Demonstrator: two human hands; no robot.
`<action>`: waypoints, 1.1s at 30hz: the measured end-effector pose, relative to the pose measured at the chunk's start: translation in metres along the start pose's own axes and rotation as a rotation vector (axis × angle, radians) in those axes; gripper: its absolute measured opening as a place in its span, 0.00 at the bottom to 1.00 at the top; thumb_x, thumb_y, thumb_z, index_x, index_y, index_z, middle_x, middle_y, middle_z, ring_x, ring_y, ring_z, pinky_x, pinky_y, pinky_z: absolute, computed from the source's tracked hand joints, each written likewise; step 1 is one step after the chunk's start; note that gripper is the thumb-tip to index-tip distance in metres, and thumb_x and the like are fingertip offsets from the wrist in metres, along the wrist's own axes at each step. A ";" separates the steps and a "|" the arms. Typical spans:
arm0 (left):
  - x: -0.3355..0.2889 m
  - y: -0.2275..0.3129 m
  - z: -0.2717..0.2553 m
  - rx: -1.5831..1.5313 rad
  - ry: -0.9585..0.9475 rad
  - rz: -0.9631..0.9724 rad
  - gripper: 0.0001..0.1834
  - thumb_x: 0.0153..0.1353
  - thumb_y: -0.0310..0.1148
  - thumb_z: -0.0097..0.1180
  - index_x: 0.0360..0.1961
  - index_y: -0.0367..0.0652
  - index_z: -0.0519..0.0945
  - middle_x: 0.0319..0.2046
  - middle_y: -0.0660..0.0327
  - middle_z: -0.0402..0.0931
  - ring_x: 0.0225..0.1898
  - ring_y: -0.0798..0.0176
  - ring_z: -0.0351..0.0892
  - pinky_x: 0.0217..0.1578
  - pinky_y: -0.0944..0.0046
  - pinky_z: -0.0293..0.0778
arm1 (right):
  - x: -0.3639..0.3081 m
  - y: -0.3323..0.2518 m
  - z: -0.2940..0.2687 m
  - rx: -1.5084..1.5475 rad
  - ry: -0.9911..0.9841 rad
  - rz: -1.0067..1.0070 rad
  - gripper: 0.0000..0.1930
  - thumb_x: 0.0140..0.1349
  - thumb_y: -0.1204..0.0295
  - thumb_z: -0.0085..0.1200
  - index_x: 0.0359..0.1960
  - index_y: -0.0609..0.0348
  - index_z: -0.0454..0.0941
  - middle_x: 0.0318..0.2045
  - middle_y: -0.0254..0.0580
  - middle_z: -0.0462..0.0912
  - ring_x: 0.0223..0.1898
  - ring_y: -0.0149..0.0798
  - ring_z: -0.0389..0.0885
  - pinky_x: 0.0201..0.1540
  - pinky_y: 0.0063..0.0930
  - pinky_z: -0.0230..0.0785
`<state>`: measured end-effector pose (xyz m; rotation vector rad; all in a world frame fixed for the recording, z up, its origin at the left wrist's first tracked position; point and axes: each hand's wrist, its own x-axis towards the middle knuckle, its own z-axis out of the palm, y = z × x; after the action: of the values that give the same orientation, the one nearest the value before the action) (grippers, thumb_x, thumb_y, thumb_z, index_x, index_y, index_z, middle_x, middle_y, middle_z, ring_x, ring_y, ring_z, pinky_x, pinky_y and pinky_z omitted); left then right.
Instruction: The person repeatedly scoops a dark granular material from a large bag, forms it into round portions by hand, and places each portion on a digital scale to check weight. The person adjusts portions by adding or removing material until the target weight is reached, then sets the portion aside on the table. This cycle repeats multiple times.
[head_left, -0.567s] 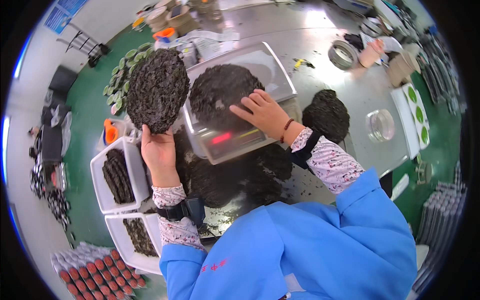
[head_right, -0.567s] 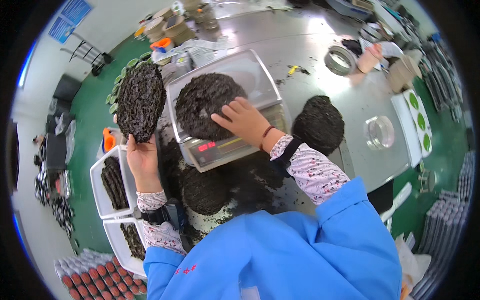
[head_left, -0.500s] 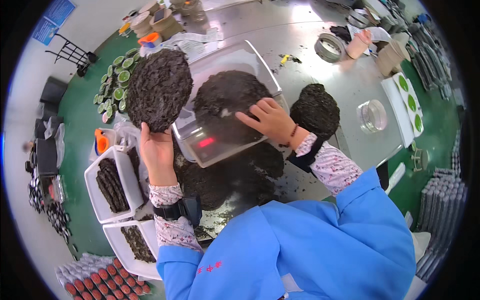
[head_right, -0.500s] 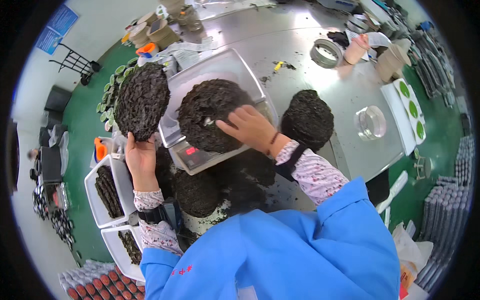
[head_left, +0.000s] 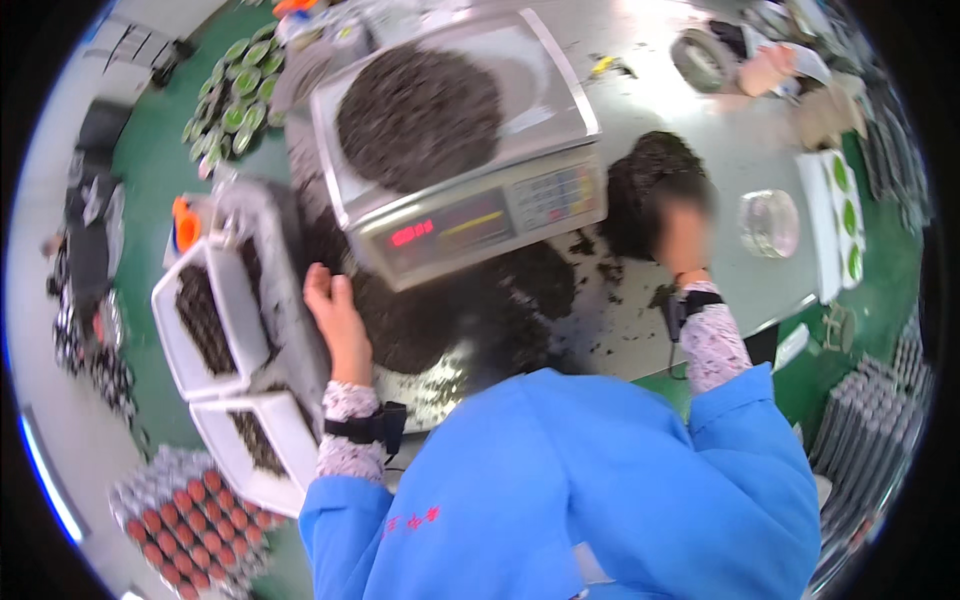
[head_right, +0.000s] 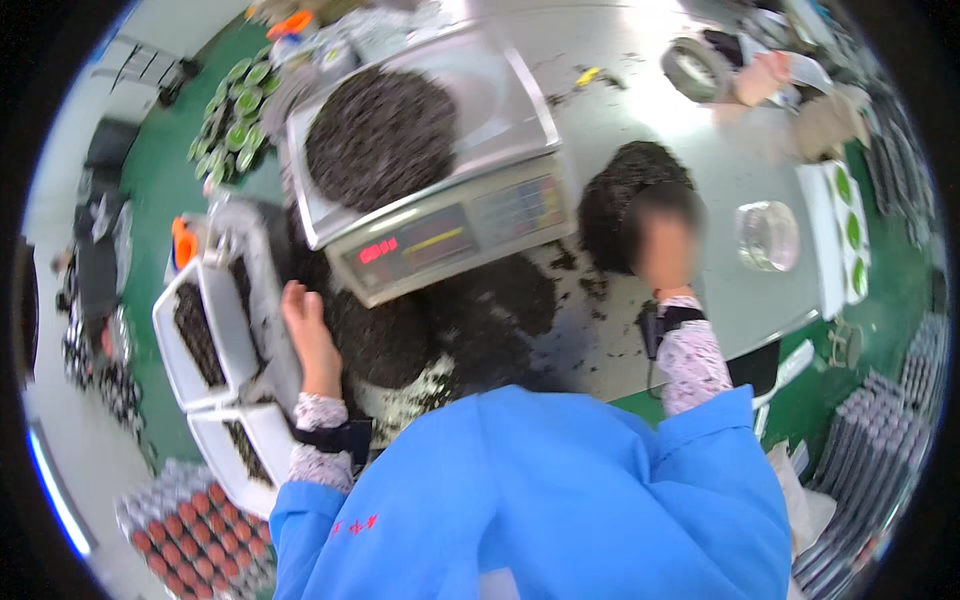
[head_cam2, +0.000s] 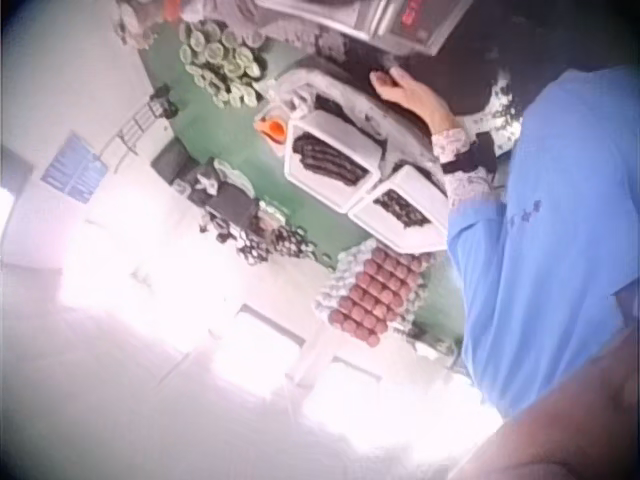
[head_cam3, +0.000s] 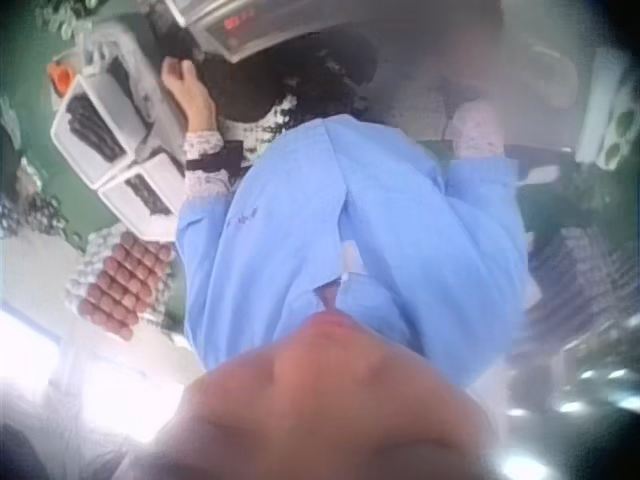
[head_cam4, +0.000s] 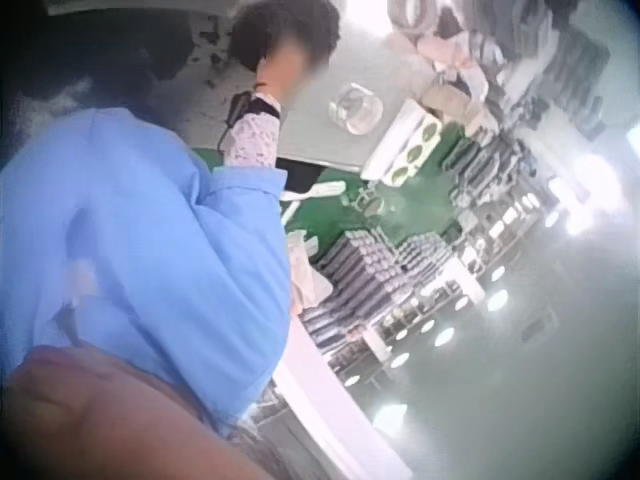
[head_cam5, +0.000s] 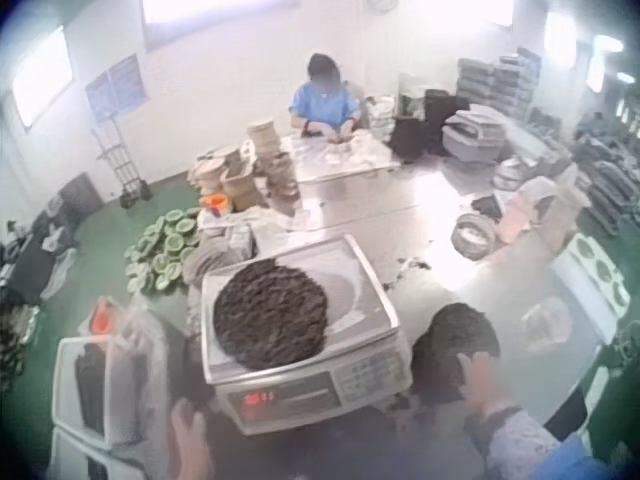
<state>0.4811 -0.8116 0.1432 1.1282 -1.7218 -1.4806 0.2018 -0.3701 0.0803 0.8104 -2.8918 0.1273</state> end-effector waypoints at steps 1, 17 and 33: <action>-0.004 -0.036 -0.023 0.208 0.004 0.011 0.26 0.62 0.29 0.53 0.60 0.33 0.63 0.56 0.51 0.64 0.59 0.55 0.63 0.59 0.59 0.60 | -0.001 -0.003 0.000 0.122 -0.044 0.004 0.22 0.46 0.73 0.60 0.47 0.58 0.76 0.38 0.53 0.79 0.40 0.56 0.76 0.42 0.46 0.70; -0.066 -0.143 -0.053 1.090 0.067 -0.261 0.41 0.45 0.45 0.70 0.57 0.39 0.64 0.55 0.50 0.62 0.56 0.45 0.62 0.53 0.47 0.62 | -0.039 -0.127 -0.017 0.328 -0.310 -0.567 0.15 0.51 0.78 0.47 0.41 0.56 0.78 0.32 0.41 0.77 0.38 0.44 0.74 0.42 0.37 0.67; -0.063 -0.104 -0.109 -0.548 -0.169 -0.547 0.23 0.61 0.18 0.50 0.58 0.38 0.66 0.52 0.57 0.73 0.50 0.60 0.75 0.52 0.60 0.70 | 0.119 -0.272 -0.118 0.284 0.275 -0.704 0.30 0.53 0.69 0.58 0.60 0.55 0.66 0.50 0.41 0.68 0.53 0.46 0.67 0.61 0.40 0.57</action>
<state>0.6267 -0.8095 0.0688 1.2359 -1.0156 -2.2566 0.2558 -0.6481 0.2269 1.6496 -2.2064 0.5233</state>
